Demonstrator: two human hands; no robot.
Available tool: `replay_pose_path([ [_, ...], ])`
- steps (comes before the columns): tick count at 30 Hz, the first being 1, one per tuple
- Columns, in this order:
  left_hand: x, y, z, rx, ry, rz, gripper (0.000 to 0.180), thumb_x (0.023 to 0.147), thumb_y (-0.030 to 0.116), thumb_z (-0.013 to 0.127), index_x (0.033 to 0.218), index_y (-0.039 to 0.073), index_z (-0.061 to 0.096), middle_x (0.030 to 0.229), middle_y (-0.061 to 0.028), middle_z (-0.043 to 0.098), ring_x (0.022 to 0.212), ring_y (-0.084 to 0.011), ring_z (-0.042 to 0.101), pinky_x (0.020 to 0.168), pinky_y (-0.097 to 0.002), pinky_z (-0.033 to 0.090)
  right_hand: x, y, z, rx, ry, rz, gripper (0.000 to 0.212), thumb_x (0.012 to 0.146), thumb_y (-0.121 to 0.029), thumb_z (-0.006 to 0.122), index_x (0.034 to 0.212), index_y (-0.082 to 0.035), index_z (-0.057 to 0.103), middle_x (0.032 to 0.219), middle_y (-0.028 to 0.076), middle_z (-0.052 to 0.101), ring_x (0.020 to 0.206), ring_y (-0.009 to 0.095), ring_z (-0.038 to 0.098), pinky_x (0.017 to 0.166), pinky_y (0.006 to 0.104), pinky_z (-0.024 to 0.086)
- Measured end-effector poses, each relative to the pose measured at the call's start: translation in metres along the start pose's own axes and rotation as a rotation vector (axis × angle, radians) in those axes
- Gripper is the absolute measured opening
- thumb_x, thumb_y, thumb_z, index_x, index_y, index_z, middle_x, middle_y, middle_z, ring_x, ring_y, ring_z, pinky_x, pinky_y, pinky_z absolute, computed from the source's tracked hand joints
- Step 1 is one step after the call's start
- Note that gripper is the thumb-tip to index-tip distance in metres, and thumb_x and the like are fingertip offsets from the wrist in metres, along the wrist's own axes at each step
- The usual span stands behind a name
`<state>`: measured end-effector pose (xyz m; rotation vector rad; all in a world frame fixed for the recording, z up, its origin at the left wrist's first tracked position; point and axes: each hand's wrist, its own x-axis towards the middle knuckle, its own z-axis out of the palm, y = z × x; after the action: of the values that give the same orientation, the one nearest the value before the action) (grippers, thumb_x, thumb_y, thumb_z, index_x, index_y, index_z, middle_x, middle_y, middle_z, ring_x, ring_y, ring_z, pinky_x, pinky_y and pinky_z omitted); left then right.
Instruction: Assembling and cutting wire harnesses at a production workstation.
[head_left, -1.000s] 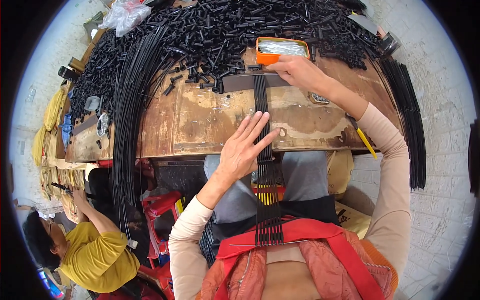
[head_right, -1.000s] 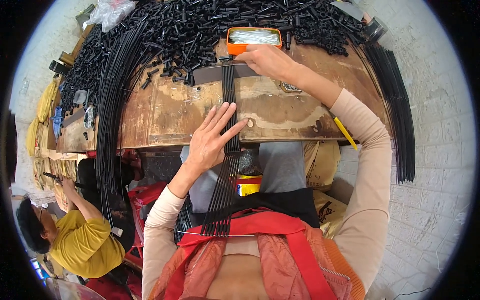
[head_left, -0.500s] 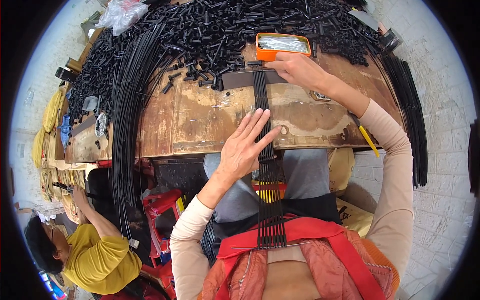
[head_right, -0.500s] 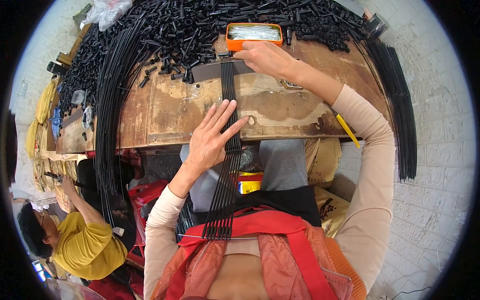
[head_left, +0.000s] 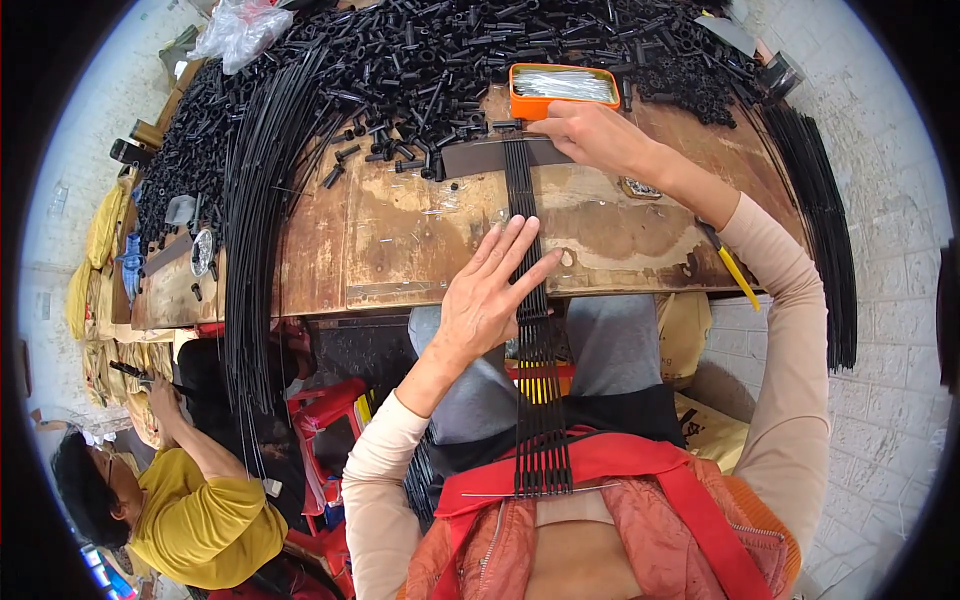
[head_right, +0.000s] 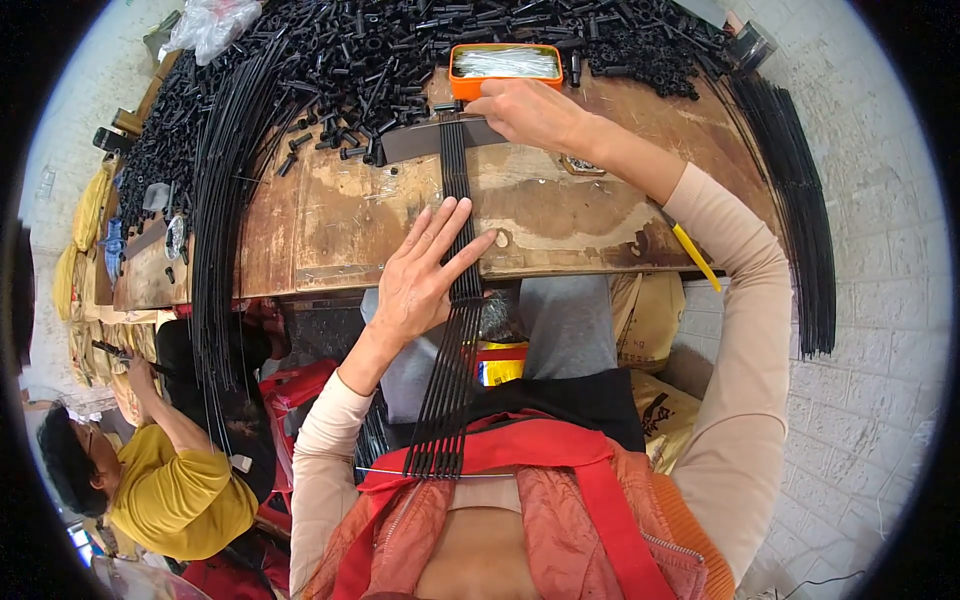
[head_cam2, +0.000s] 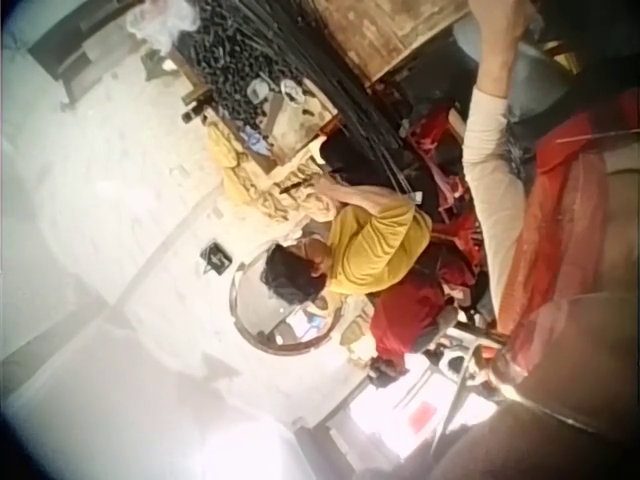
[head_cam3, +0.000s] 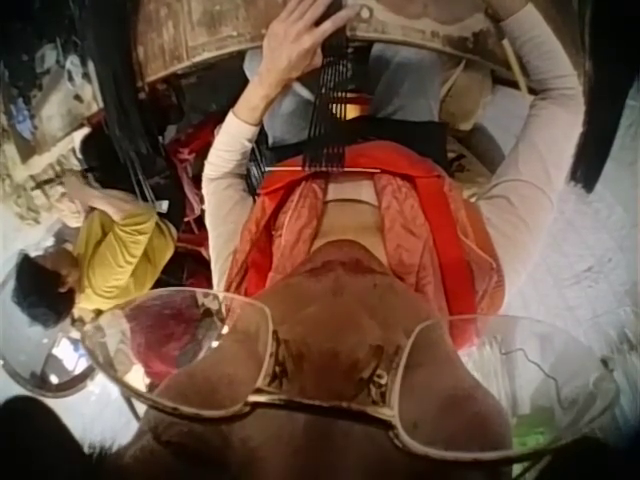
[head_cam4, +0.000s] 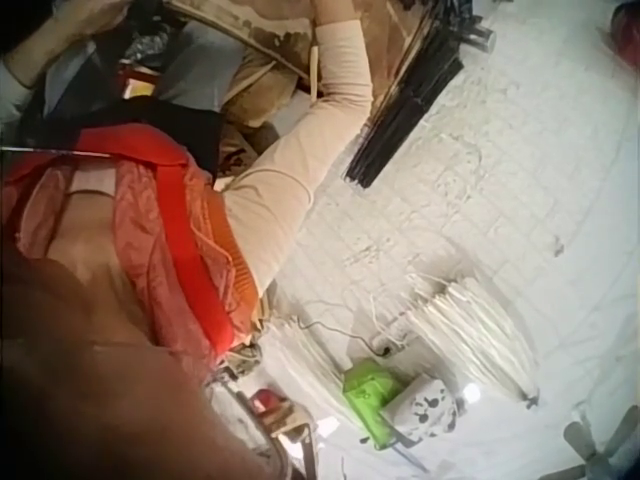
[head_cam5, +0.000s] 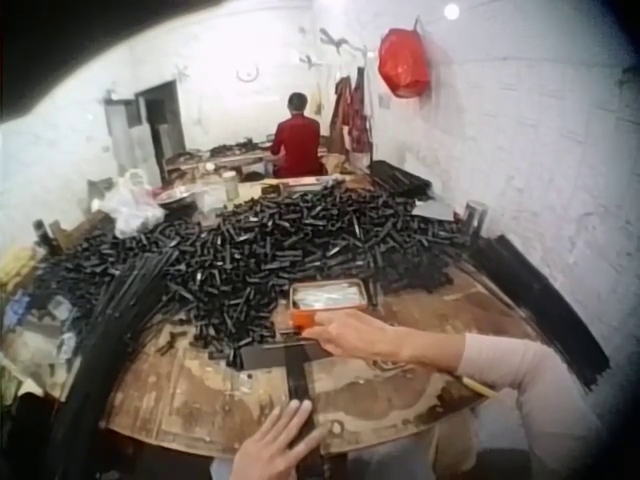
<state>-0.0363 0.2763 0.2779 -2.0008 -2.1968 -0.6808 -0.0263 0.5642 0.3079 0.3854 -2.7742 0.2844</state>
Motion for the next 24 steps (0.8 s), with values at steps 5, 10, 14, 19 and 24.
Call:
replay_pose_path([
  [5, 0.000, 0.001, -0.001, 0.008, 0.001, -0.001, 0.076, 0.065, -0.005, 0.054, 0.137, 0.019, 0.054, 0.150, -0.0156, 0.039, 0.140, -0.0315, 0.037, 0.115, -0.0451, 0.030, 0.002, 0.000, 0.001, -0.032, -0.003, -0.004, 0.030, 0.083, 0.000, 0.059, 0.112, -0.004, 0.067, 0.086, 0.013, 0.059, 0.081, 0.033, 0.062, 0.074, 0.0428, 0.050],
  [10, 0.000, 0.000, -0.001, 0.017, 0.005, 0.004, 0.075, 0.065, -0.003, 0.056, 0.137, 0.019, 0.054, 0.149, -0.0158, 0.040, 0.139, -0.0316, 0.037, 0.115, -0.0452, 0.031, 0.002, -0.001, 0.000, -0.006, -0.004, -0.007, 0.029, 0.083, 0.000, 0.058, 0.111, -0.003, 0.066, 0.088, 0.013, 0.059, 0.082, 0.033, 0.062, 0.076, 0.0434, 0.050],
  [14, 0.000, 0.000, -0.001, 0.016, -0.001, 0.003, 0.075, 0.065, -0.003, 0.056, 0.137, 0.019, 0.054, 0.149, -0.0160, 0.040, 0.139, -0.0316, 0.037, 0.115, -0.0452, 0.031, 0.002, 0.002, 0.003, 0.022, 0.035, -0.042, 0.026, 0.085, -0.002, 0.059, 0.110, -0.002, 0.067, 0.090, 0.013, 0.061, 0.084, 0.034, 0.063, 0.077, 0.0428, 0.050],
  [19, 0.000, 0.000, -0.001, 0.008, -0.004, 0.000, 0.075, 0.065, -0.003, 0.055, 0.136, 0.019, 0.054, 0.149, -0.0163, 0.039, 0.140, -0.0315, 0.036, 0.115, -0.0452, 0.030, 0.010, 0.006, 0.003, 0.192, 0.043, 0.039, 0.018, 0.087, -0.005, 0.061, 0.102, 0.002, 0.066, 0.095, 0.015, 0.066, 0.089, 0.034, 0.064, 0.078, 0.0392, 0.051],
  [24, 0.001, 0.001, -0.001, 0.007, -0.001, 0.000, 0.075, 0.065, -0.004, 0.055, 0.137, 0.019, 0.054, 0.150, -0.0162, 0.039, 0.140, -0.0313, 0.036, 0.115, -0.0452, 0.030, 0.014, 0.004, 0.001, 0.184, -0.006, 0.066, 0.014, 0.087, -0.003, 0.060, 0.099, 0.002, 0.065, 0.095, 0.016, 0.067, 0.088, 0.033, 0.064, 0.078, 0.0387, 0.051],
])
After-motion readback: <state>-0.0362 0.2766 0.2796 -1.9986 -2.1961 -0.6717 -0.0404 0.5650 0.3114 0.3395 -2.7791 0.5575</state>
